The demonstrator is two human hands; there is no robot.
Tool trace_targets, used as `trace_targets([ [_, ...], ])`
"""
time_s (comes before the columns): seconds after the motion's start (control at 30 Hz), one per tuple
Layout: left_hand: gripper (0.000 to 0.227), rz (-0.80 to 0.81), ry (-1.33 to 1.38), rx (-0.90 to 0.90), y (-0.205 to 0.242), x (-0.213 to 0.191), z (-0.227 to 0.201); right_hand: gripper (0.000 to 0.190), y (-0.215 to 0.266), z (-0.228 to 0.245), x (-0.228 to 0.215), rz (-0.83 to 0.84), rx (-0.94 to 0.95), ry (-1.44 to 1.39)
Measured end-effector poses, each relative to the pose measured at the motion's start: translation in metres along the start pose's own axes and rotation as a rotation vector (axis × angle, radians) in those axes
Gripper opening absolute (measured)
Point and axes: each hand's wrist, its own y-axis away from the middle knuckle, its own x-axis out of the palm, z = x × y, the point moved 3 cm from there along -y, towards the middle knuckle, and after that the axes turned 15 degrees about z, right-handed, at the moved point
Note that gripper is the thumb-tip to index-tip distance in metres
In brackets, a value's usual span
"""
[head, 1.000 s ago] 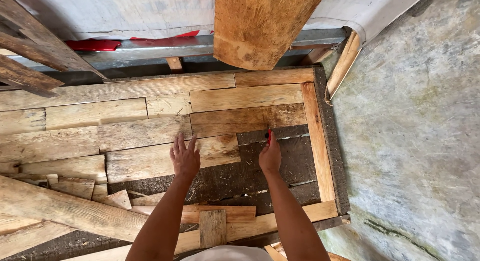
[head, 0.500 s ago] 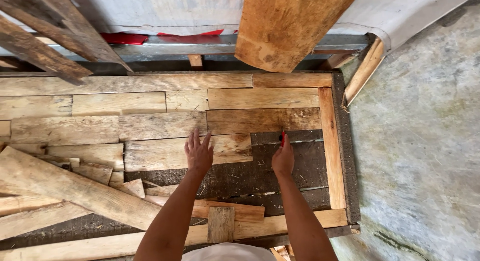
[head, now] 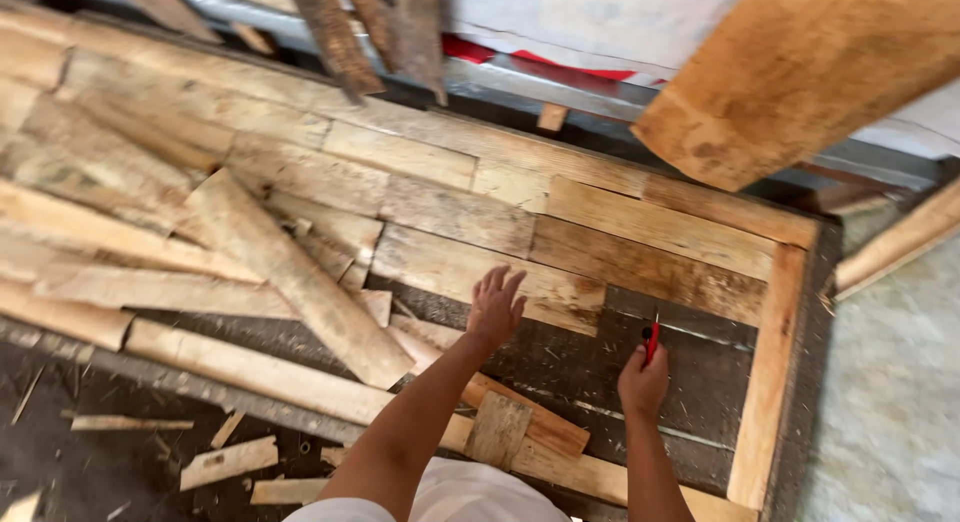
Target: Measuring and cutting small wood planks to fit into a floor pattern using a utility knife.
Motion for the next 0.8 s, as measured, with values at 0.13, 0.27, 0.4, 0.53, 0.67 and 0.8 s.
trace_targets([
  [0.13, 0.042, -0.041, 0.154, -0.031, 0.049, -0.022, 0.010, 0.029, 0.031, 0.024, 0.012, 0.103, 0.090, -0.025],
  [0.27, 0.023, -0.130, 0.226, -0.041, 0.080, -0.006, 0.047, 0.035, 0.059, 0.051, 0.028, 0.158, 0.060, -0.067],
  [0.4, 0.018, -0.303, 0.302, -0.045, 0.121, -0.005, 0.083, 0.039, 0.083, 0.082, 0.057, 0.267, 0.069, -0.071],
  [0.53, 0.017, -0.244, 0.398, -0.250, 0.154, -0.019, 0.118, 0.036, 0.099, 0.106, 0.097, 0.379, 0.038, -0.105],
  [0.67, 0.018, -0.438, 0.460, -0.479, 0.181, -0.018, 0.191, 0.027, 0.111, 0.130, 0.143, 0.595, -0.057, -0.182],
  [0.8, 0.024, -0.583, 0.418, -0.607, 0.207, -0.019, 0.267, 0.024, 0.130, 0.160, 0.183, 0.841, -0.144, -0.186],
])
